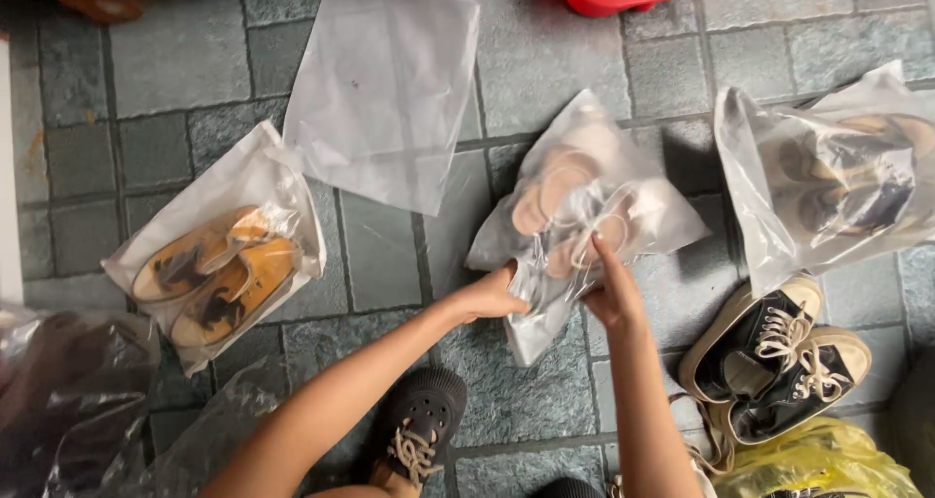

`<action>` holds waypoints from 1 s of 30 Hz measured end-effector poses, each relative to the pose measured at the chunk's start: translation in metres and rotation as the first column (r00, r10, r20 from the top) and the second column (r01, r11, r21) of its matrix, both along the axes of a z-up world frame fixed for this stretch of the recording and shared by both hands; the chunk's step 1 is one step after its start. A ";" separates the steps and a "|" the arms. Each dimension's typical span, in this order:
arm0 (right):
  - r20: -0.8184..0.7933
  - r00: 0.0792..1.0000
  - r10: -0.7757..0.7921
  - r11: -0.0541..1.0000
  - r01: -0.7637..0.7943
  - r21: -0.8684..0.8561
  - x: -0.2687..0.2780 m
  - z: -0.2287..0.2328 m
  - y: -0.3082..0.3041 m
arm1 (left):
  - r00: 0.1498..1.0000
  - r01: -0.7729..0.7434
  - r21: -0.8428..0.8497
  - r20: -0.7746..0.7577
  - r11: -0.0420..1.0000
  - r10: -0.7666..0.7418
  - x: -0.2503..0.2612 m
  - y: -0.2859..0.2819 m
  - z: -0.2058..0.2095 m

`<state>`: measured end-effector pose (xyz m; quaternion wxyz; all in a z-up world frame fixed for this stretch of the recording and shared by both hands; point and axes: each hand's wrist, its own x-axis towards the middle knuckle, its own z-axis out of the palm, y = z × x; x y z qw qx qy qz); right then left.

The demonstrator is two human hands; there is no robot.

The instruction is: Organizing and packing various pairs of shoes into plastic bags on the floor.

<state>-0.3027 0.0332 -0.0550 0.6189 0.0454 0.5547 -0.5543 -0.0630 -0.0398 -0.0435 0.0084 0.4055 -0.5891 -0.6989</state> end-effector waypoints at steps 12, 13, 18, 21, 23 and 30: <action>-0.027 0.961 -0.276 0.937 0.263 -0.230 -0.300 -0.095 -0.047 | 0.755 -0.639 0.029 0.213 0.768 0.620 0.110 -0.043 -0.051; 0.126 0.927 -0.354 0.864 0.375 -0.335 -0.289 -0.061 -0.058 | 0.630 -0.770 -0.021 0.135 0.638 0.765 0.124 -0.056 -0.066; -0.334 0.815 -0.473 0.845 0.528 0.091 -0.290 -0.063 -0.043 | 0.279 -0.960 0.043 0.131 0.275 0.951 0.148 -0.141 -0.051; -0.705 0.542 -0.458 0.843 0.517 -0.149 -0.176 -0.016 -0.020 | 0.212 -0.972 0.122 0.076 0.202 0.974 0.128 -0.149 -0.079; -0.735 0.558 -0.385 0.922 0.262 -0.284 -0.091 0.013 0.002 | 0.361 -0.926 -0.075 0.103 0.369 0.927 0.089 -0.135 -0.074; 0.099 0.980 0.173 0.913 -0.121 -0.391 0.045 -0.077 0.087 | 0.673 -0.353 0.818 -0.115 0.454 0.731 -0.012 0.078 0.052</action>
